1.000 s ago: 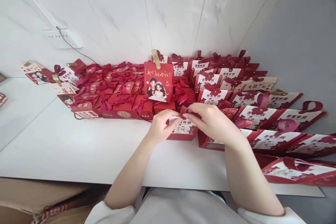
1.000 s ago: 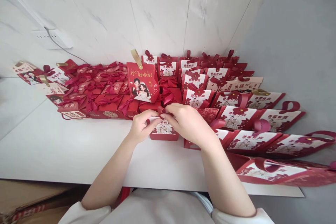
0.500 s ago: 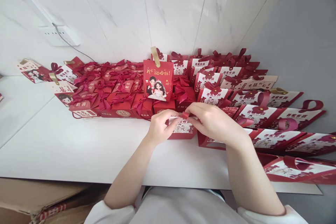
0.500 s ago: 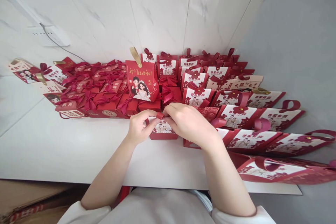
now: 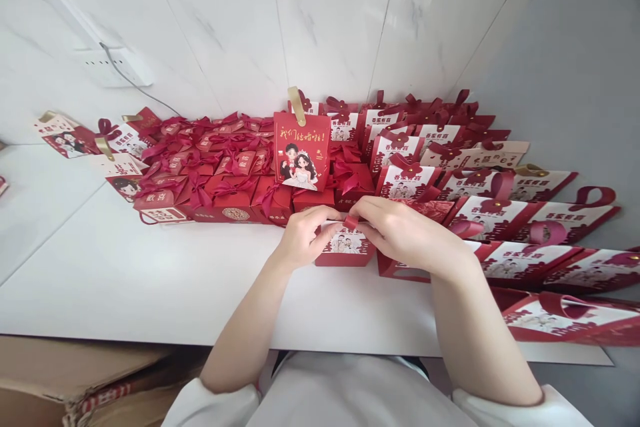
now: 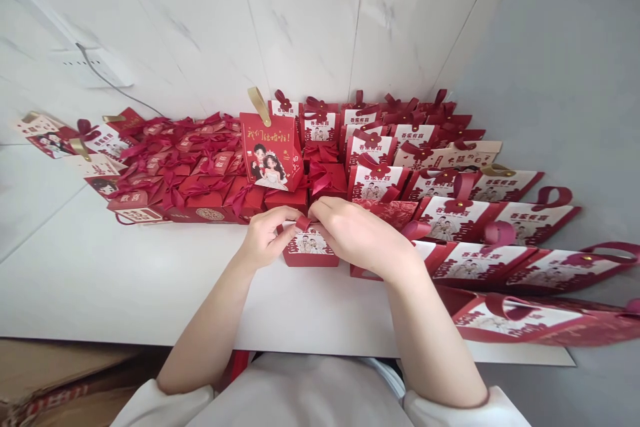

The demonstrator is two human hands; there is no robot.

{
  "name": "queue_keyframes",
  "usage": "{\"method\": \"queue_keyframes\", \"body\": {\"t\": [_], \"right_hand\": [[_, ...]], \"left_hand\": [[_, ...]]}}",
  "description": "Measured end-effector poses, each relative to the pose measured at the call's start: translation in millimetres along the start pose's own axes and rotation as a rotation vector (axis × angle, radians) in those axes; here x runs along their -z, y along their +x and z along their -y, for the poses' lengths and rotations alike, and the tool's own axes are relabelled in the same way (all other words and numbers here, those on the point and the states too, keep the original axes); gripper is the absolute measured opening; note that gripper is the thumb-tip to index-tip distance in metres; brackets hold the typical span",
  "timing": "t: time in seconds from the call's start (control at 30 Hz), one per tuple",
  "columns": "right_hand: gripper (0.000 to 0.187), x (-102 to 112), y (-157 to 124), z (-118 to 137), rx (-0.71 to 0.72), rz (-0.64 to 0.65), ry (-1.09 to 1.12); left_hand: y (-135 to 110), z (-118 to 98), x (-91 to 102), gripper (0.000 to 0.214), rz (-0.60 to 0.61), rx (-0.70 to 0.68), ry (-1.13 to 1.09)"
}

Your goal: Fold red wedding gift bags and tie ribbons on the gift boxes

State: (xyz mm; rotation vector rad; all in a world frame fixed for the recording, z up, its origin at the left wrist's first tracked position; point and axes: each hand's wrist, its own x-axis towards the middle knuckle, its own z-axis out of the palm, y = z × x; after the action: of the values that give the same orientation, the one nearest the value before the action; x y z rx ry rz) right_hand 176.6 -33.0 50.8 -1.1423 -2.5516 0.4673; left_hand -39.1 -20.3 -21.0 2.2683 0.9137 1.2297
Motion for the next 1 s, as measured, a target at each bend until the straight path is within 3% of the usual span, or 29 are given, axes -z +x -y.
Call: {"method": "queue_keyframes", "body": {"t": [0.33, 0.47, 0.77, 1.0], "right_hand": [[0.012, 4.2, -9.9, -1.7, -0.043, -0.081, 0.04], [0.004, -0.3, -4.3, 1.5, -0.06, -0.101, -0.019], [0.016, -7.8, -1.0, 0.9, -0.047, -0.116, 0.091], [0.023, 1.4, -5.1, -2.5, -0.044, -0.066, 0.155]], "left_hand": [[0.9, -6.6, 7.6, 0.021, 0.015, 0.11, -0.002], [0.4, -7.2, 6.0, 0.017, 0.033, 0.082, -0.066], [3.5, -4.1, -12.1, 0.009, -0.116, -0.052, -0.018], [4.0, -2.9, -13.0, 0.006, -0.166, -0.112, 0.003]]}}
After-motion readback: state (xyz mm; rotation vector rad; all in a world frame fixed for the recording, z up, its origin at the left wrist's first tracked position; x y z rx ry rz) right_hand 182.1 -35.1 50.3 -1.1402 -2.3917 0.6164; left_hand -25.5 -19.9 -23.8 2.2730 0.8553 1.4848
